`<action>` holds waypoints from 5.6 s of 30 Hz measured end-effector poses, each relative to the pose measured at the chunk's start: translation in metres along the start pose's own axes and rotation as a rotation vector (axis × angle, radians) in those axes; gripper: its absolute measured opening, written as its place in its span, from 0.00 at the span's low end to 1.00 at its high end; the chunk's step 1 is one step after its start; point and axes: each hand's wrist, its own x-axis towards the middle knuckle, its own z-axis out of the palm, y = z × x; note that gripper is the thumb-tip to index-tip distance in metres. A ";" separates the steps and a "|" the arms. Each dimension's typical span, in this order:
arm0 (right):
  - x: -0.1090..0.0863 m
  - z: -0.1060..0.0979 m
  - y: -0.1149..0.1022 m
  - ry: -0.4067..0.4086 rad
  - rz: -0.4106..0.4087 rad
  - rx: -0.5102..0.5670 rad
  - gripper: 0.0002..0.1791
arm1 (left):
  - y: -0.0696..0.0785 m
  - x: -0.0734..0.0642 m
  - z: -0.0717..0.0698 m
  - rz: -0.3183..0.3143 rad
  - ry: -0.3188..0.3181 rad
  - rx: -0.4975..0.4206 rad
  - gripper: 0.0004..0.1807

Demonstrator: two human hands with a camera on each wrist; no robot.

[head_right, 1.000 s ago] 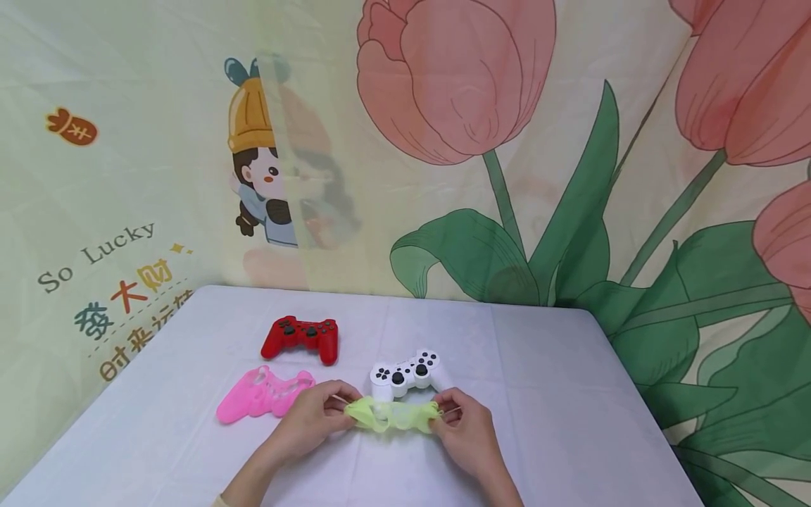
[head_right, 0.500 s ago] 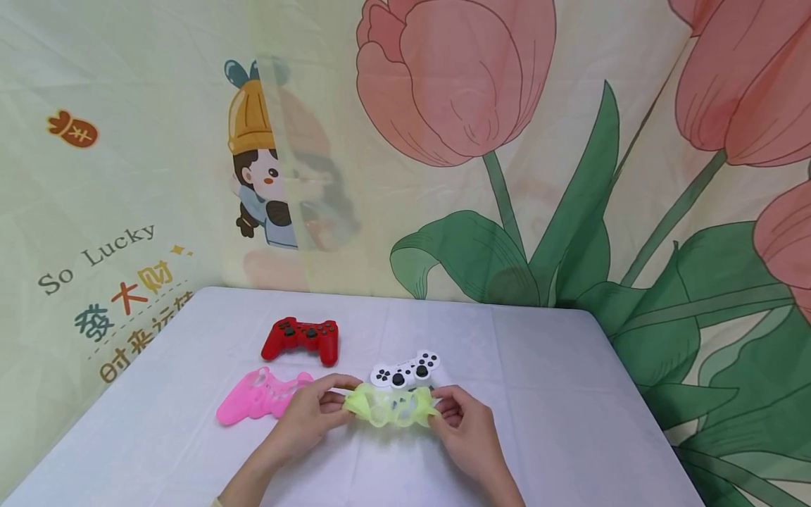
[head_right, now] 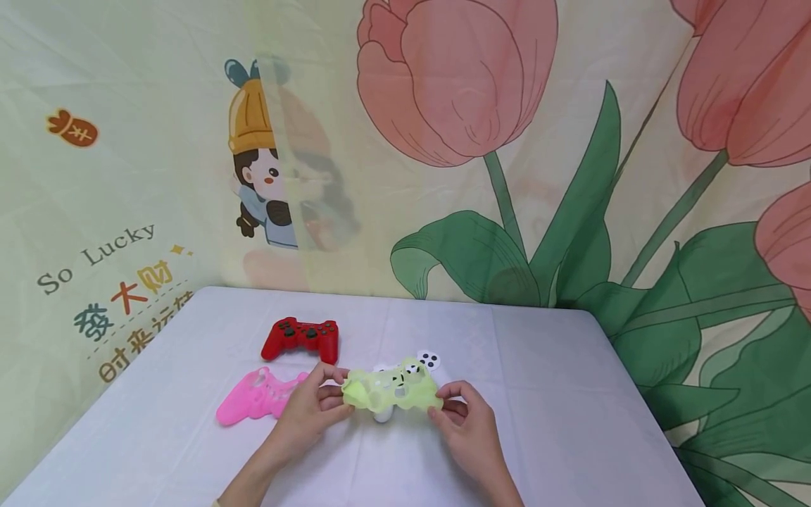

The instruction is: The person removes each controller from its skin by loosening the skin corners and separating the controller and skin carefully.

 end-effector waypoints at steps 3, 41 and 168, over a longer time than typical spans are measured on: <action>-0.002 0.001 0.000 0.000 -0.055 0.040 0.17 | -0.001 0.000 0.000 0.005 -0.020 -0.002 0.24; 0.000 0.008 0.000 -0.047 0.062 0.024 0.25 | -0.002 0.002 0.003 0.015 0.128 0.042 0.18; -0.002 0.000 -0.003 0.028 0.046 -0.132 0.25 | 0.002 0.000 0.009 0.028 0.004 0.267 0.29</action>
